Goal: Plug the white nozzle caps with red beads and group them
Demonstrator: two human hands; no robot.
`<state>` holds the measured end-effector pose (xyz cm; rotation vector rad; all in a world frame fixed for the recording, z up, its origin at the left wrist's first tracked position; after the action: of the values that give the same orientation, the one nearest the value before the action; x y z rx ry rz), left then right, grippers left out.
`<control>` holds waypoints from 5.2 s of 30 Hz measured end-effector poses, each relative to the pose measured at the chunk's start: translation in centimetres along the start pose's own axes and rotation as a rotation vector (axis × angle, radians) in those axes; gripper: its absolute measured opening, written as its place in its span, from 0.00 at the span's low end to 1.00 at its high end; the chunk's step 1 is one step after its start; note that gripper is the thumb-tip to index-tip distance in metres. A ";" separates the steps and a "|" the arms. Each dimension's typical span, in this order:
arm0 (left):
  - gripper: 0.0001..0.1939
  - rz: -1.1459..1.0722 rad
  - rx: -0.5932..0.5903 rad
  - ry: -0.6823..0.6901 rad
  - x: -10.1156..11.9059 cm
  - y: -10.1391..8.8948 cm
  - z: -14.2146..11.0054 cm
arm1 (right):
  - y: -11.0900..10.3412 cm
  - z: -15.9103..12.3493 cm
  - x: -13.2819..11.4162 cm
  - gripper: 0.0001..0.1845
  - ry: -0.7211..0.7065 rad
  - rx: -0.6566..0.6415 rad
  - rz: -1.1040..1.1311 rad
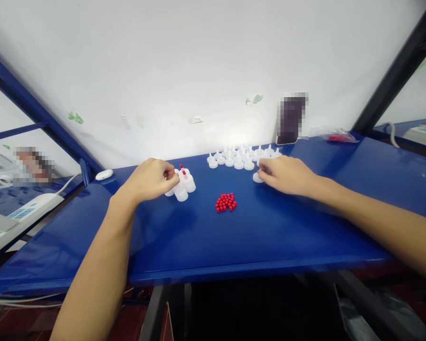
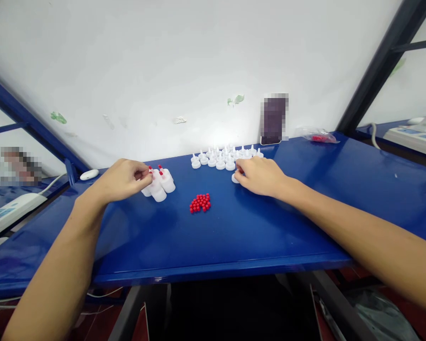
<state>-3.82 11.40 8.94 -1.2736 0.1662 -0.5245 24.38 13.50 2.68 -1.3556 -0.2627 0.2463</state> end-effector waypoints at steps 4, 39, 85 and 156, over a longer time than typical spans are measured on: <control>0.14 -0.006 -0.041 0.002 0.0 0.4 0.0 | 0.3 -0.1 -1.4 0.11 -0.097 0.006 0.195; 0.12 -0.107 -0.209 0.422 9.9 8.4 -0.7 | 0.2 -1.2 -4.9 0.21 -0.375 0.024 0.433; 0.11 -1.021 0.130 0.185 9.3 6.2 -0.2 | -3.1 -4.1 -7.8 0.14 -0.512 0.279 0.482; 0.34 -0.307 0.046 0.601 14.0 6.9 -2.6 | -2.9 -3.7 -7.5 0.26 -0.441 0.197 0.805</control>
<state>9.29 4.05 4.02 -1.0700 0.4600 -1.1644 18.57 7.07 4.51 -1.1410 -0.0395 1.2193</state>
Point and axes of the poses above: each hand's wrist, its own z-axis towards the middle knuckle, its own y-axis out of the palm, x = y × z, the point moved 10 cm from there along z, towards the middle knuckle, and after that the axes turned 6 degrees about -z, right-handed, at the moved point
